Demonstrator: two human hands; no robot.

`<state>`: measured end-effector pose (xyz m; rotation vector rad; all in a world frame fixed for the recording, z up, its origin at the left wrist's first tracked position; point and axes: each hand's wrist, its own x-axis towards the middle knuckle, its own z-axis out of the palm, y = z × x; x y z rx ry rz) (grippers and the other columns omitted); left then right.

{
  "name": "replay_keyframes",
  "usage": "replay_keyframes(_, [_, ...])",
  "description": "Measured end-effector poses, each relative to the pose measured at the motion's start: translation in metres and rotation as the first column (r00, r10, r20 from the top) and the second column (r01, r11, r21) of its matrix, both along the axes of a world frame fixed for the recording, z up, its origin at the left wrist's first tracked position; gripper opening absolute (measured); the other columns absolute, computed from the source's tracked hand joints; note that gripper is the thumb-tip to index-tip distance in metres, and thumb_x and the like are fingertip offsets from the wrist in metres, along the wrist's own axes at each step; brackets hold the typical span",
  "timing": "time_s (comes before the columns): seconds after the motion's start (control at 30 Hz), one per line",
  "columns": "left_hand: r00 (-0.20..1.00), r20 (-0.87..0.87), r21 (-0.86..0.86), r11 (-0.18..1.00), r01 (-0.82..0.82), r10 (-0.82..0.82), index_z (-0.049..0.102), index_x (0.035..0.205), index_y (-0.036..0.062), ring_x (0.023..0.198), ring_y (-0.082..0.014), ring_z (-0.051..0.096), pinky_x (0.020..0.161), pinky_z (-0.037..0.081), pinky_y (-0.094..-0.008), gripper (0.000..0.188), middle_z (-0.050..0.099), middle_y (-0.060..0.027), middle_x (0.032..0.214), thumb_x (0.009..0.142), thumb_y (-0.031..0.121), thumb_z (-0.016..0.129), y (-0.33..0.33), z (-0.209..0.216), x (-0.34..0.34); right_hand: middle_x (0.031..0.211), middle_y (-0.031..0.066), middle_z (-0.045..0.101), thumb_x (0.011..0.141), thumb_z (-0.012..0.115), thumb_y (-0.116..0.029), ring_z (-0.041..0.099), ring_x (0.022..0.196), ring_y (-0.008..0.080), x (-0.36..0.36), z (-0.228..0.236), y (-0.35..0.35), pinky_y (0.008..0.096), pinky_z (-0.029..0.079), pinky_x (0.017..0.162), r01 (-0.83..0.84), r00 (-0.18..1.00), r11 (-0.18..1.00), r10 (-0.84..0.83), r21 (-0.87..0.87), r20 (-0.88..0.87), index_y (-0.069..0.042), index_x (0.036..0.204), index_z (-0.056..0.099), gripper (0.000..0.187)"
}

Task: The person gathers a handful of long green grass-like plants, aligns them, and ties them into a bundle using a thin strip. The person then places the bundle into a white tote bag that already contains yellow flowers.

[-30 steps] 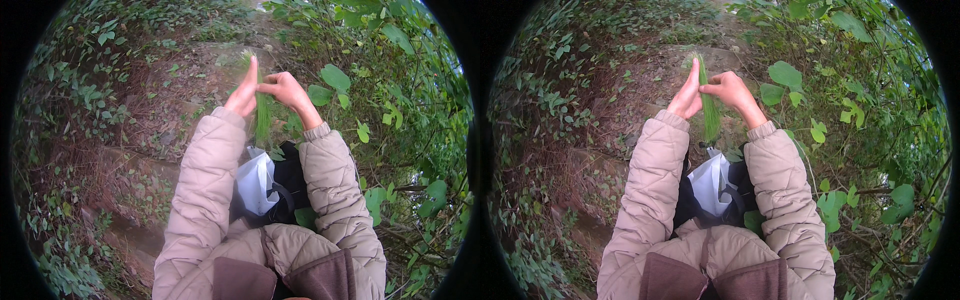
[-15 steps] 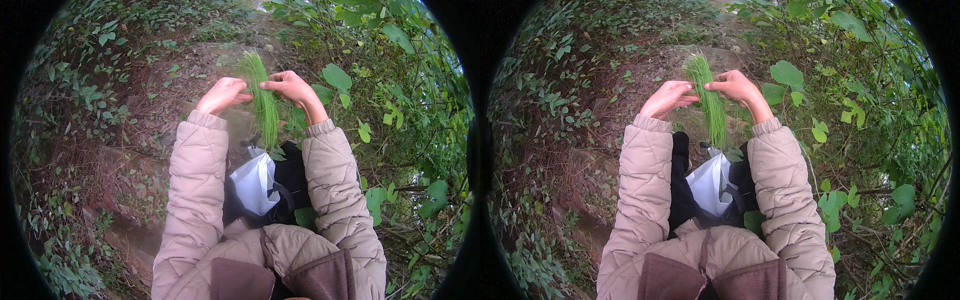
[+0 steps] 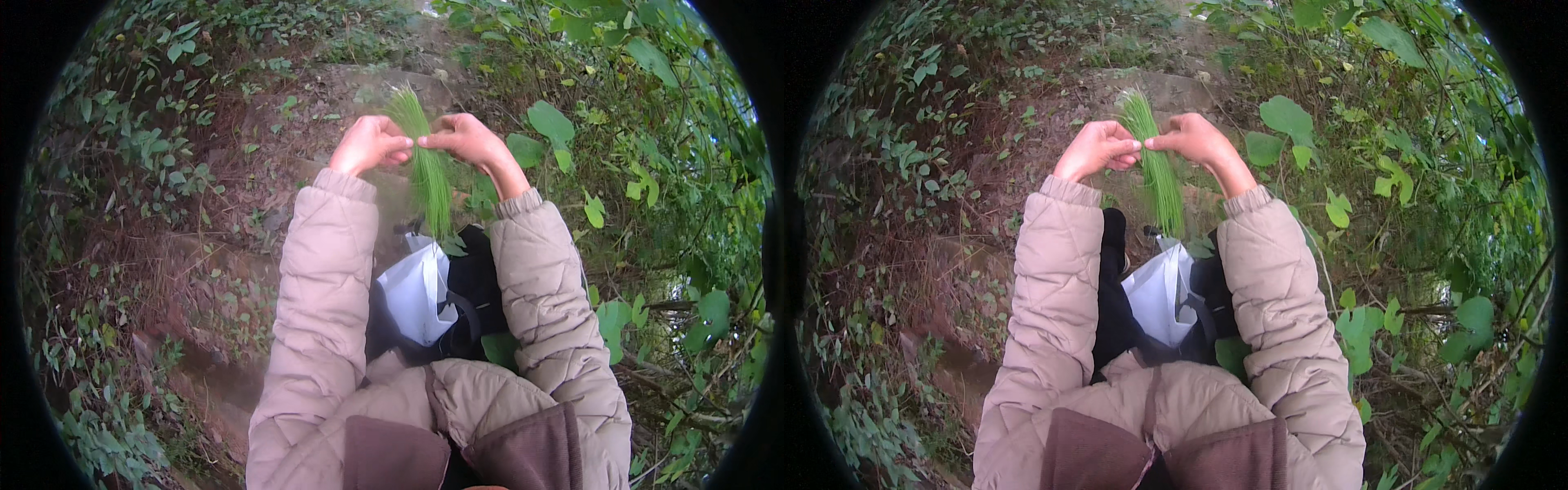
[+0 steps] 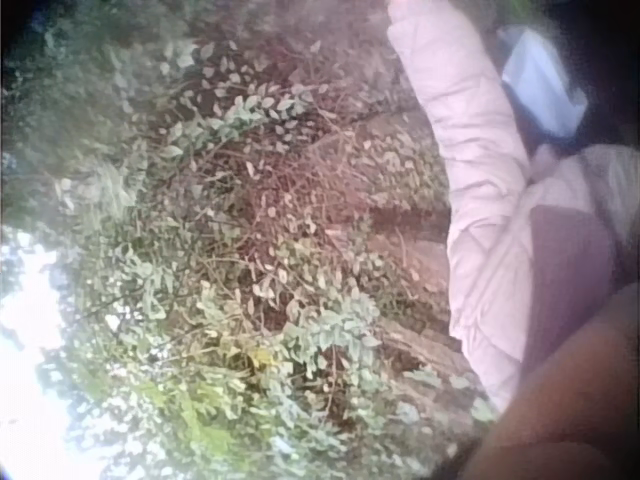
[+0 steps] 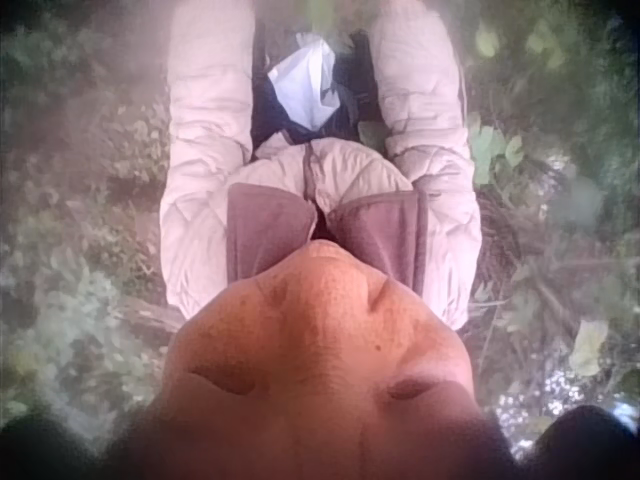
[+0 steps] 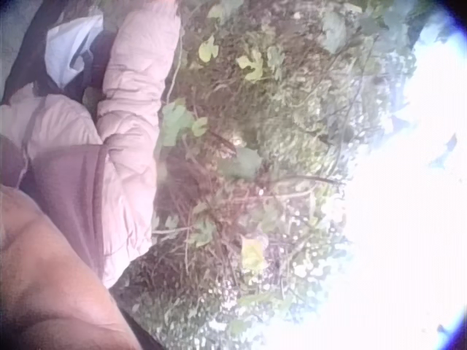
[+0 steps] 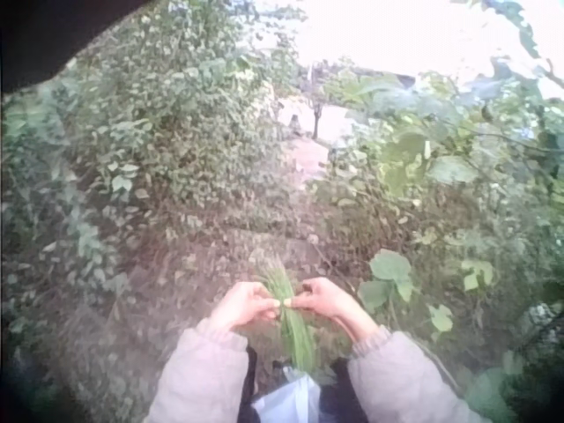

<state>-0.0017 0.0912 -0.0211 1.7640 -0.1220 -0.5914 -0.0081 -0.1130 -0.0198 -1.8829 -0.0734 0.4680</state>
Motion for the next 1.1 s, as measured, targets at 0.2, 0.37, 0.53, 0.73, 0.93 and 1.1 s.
replay_keyframes(0.2, [0.999, 0.018, -0.164, 0.986, -0.031, 0.034, 0.058, 0.091, -0.0028, 0.070, -0.0127, 0.064, 0.065, 0.054, -0.0258, 0.021, 0.067, -0.0102, 0.081, 0.082, 0.013, 0.068, 0.003, 0.072, -0.070, 0.062, -0.0058, 0.054, 0.074, 0.079, -0.023, 0.040, 0.053, 0.0005, -0.070, 0.073, 0.005, 0.0181, 0.026, 0.047, 0.056, 0.992, 0.997, -0.061, 0.047, 0.113, 0.000, 0.092, 0.058, 0.036])
replay_keyframes(0.37, [0.969, 0.216, -0.206, 0.964, 0.168, -0.122, 0.060, 0.090, -0.0024, 0.068, -0.0107, 0.063, 0.063, 0.051, -0.0238, 0.019, 0.067, -0.0091, 0.079, 0.083, 0.014, 0.067, 0.026, 0.132, -0.160, 0.062, -0.0011, 0.058, 0.076, 0.076, -0.019, 0.048, 0.058, 0.0028, -0.168, 0.150, 0.001, 0.0195, 0.036, 0.051, -0.150, 0.953, 0.975, 0.099, 0.162, 0.286, 0.001, 0.088, 0.056, 0.031])
replay_keyframes(0.53, [0.974, 0.163, -0.224, 0.955, 0.193, -0.159, 0.062, 0.087, -0.0026, 0.066, -0.0115, 0.063, 0.061, 0.051, -0.0232, 0.017, 0.068, -0.0088, 0.077, 0.083, 0.014, 0.066, 0.034, 0.083, -0.196, 0.065, -0.0017, 0.058, 0.078, 0.076, -0.022, 0.048, 0.060, 0.0032, -0.200, 0.096, 0.019, 0.0212, 0.037, 0.050, -0.135, 0.986, 0.991, 0.136, -0.013, 0.093, 0.000, 0.090, 0.058, 0.032])
replay_keyframes(0.73, [0.981, 0.186, 0.097, 0.995, 0.039, -0.056, 0.060, 0.094, -0.0022, 0.065, -0.0107, 0.062, 0.060, 0.051, -0.0255, 0.017, 0.066, -0.0069, 0.079, 0.084, 0.011, 0.064, 0.029, -0.017, -0.212, 0.073, 0.0167, 0.065, 0.075, 0.074, -0.026, 0.065, 0.065, 0.0254, -0.204, -0.006, 0.038, 0.0350, 0.048, 0.058, -0.013, 0.944, 0.924, 0.138, -0.383, 0.301, 0.004, 0.083, 0.058, 0.035])
replay_keyframes(0.93, [0.874, 0.485, 0.188, 0.972, -0.141, 0.033, 0.059, 0.100, 0.0001, 0.064, -0.0129, 0.063, 0.060, 0.051, -0.0279, 0.024, 0.066, -0.0097, 0.082, 0.082, 0.013, 0.067, 0.026, -0.023, -0.230, 0.078, 0.0178, 0.065, 0.074, 0.073, -0.029, 0.063, 0.075, 0.0339, -0.211, 0.005, 0.029, 0.0392, 0.049, 0.064, 0.013, 0.852, 0.854, 0.263, -0.521, 0.453, 0.000, 0.086, 0.065, 0.032])
replay_keyframes(1.1, [0.906, 0.415, 0.179, 0.969, -0.170, 0.082, 0.056, 0.101, 0.0011, 0.065, -0.0133, 0.063, 0.055, 0.049, -0.0247, 0.019, 0.065, -0.0097, 0.084, 0.086, 0.011, 0.062, 0.029, -0.012, -0.238, 0.085, 0.0183, 0.066, 0.079, 0.067, -0.016, 0.065, 0.079, 0.0325, -0.226, 0.011, 0.008, 0.0364, 0.050, 0.069, 0.004, 0.888, 0.899, 0.198, -0.438, 0.415, 0.000, 0.095, 0.067, 0.023])
